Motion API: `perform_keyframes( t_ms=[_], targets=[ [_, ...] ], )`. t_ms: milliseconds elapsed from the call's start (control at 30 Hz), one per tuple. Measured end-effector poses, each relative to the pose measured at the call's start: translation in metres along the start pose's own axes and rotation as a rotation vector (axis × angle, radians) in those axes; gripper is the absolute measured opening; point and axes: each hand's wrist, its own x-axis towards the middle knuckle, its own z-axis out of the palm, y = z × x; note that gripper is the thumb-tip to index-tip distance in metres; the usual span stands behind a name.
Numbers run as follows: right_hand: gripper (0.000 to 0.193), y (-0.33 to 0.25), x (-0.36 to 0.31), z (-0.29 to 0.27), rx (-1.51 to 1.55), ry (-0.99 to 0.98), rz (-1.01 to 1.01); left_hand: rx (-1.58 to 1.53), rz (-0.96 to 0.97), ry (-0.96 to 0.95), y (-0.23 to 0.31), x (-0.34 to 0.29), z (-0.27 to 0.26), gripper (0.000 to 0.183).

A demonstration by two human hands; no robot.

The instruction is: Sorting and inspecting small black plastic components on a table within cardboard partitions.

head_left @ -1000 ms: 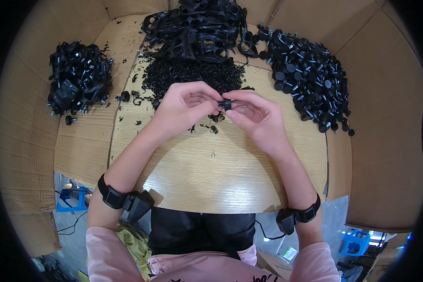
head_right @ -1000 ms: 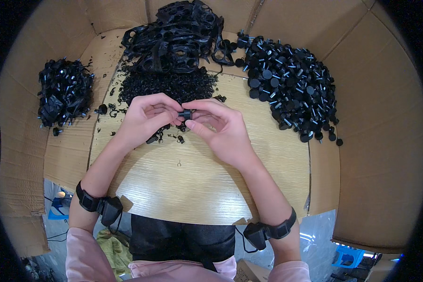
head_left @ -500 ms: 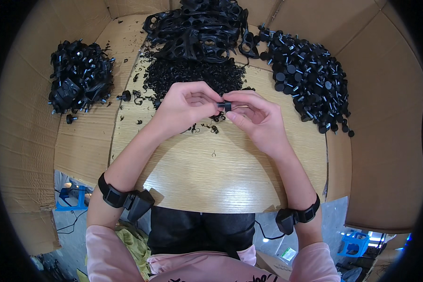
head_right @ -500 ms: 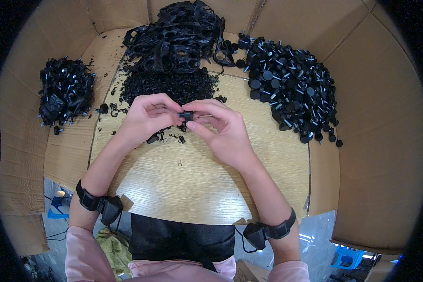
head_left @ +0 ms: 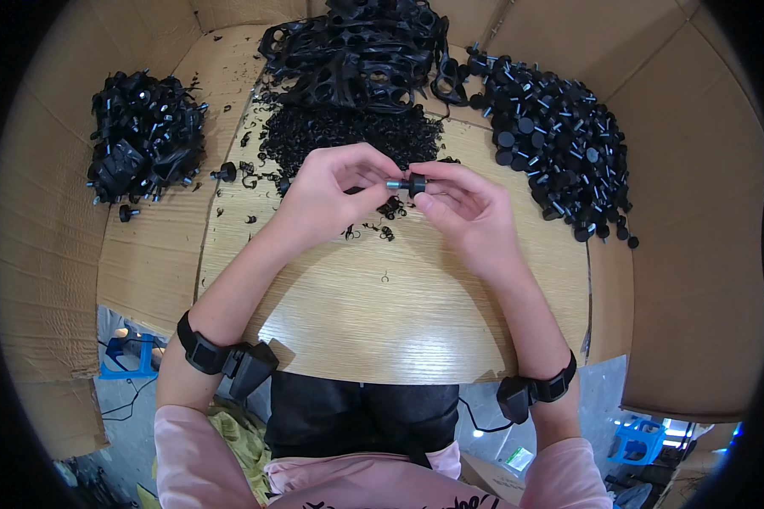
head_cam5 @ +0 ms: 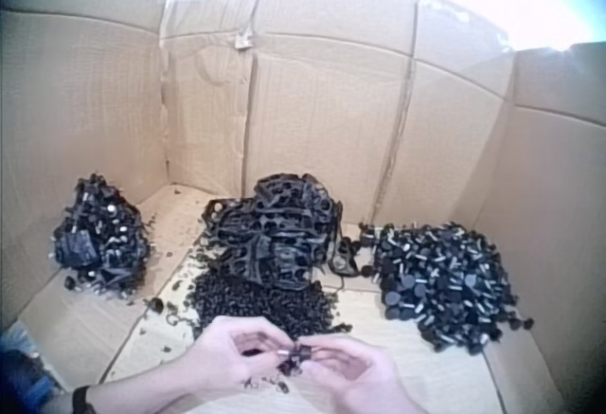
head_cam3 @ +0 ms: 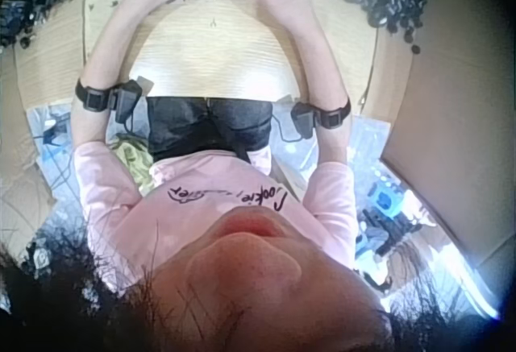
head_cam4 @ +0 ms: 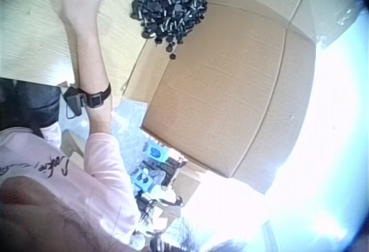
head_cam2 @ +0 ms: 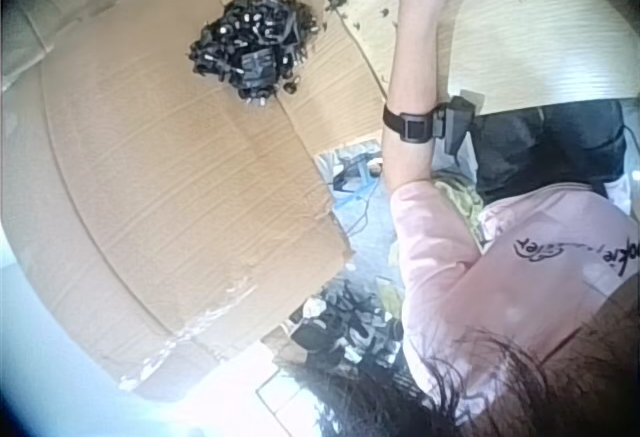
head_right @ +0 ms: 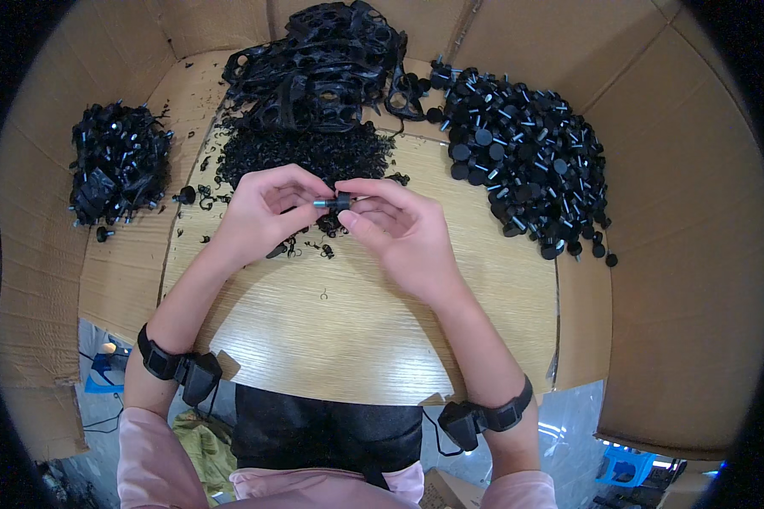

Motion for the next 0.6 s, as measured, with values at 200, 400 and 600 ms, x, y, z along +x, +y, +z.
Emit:
perform_keyframes(
  t_ms=[200,400,600],
  targets=[
    [0.031,0.0,0.002,-0.004,0.05,-0.034,-0.007,-0.044,0.014,0.09,0.009,0.001,-0.002,0.017],
    [0.028,0.004,0.003,-0.005,0.08,-0.076,-0.124,-0.126,-0.066,-0.058,0.009,0.0,-0.002,0.015],
    [0.02,0.006,0.003,-0.005,0.014,-0.084,-0.17,-0.092,-0.042,-0.054,0.011,-0.002,-0.002,0.017]
  ],
)
